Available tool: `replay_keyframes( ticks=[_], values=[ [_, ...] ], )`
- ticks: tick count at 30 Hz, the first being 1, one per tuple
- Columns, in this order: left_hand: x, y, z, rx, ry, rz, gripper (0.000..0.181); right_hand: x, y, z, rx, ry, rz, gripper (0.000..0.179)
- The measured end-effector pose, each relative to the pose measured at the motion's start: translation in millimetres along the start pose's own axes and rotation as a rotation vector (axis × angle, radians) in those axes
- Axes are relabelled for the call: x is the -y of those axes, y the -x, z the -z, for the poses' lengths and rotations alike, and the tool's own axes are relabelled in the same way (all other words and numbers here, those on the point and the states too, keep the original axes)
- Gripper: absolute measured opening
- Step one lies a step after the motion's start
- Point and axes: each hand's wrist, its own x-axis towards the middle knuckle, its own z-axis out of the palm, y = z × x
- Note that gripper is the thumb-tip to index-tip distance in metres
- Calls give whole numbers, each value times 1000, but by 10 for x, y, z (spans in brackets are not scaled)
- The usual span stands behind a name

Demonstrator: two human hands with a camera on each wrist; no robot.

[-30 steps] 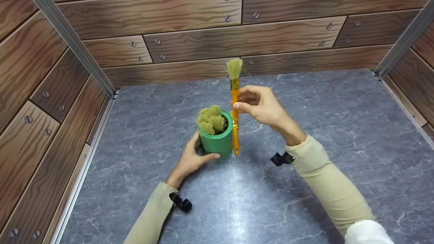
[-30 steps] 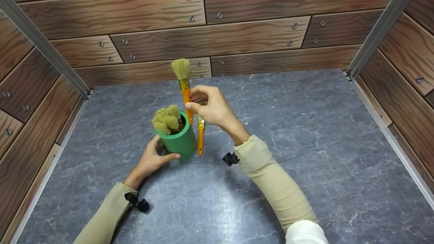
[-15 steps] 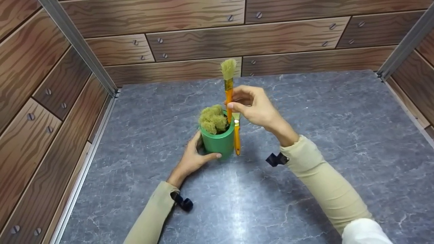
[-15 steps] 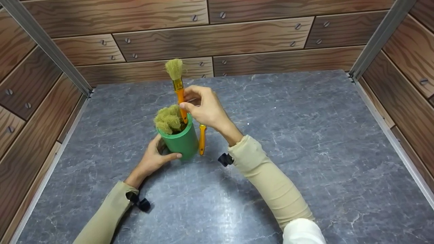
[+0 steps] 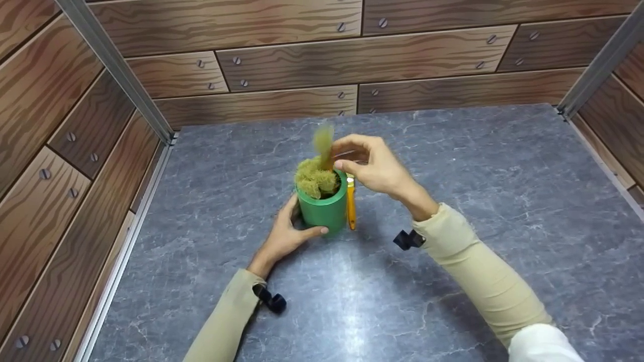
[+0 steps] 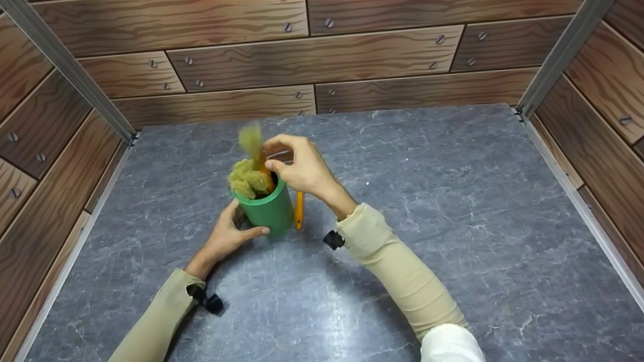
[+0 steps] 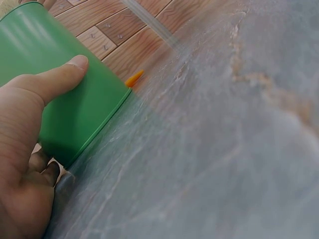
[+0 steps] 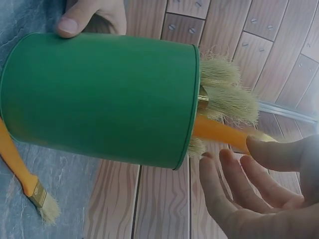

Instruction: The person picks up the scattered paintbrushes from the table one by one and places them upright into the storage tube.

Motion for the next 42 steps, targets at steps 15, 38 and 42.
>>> replay_keyframes(
  ticks=[15, 38, 42],
  values=[
    [-30, -6, -18, 1, -60, 30, 109, -117, 98, 53, -35, 40, -46, 28],
    [-31, -20, -9, 26, -62, 37, 110, -587, 125, 10, -99, 75, -103, 26],
    [-26, -15, -6, 28, -60, 30, 109, -682, 126, -12, -107, 69, -117, 27]
  ],
)
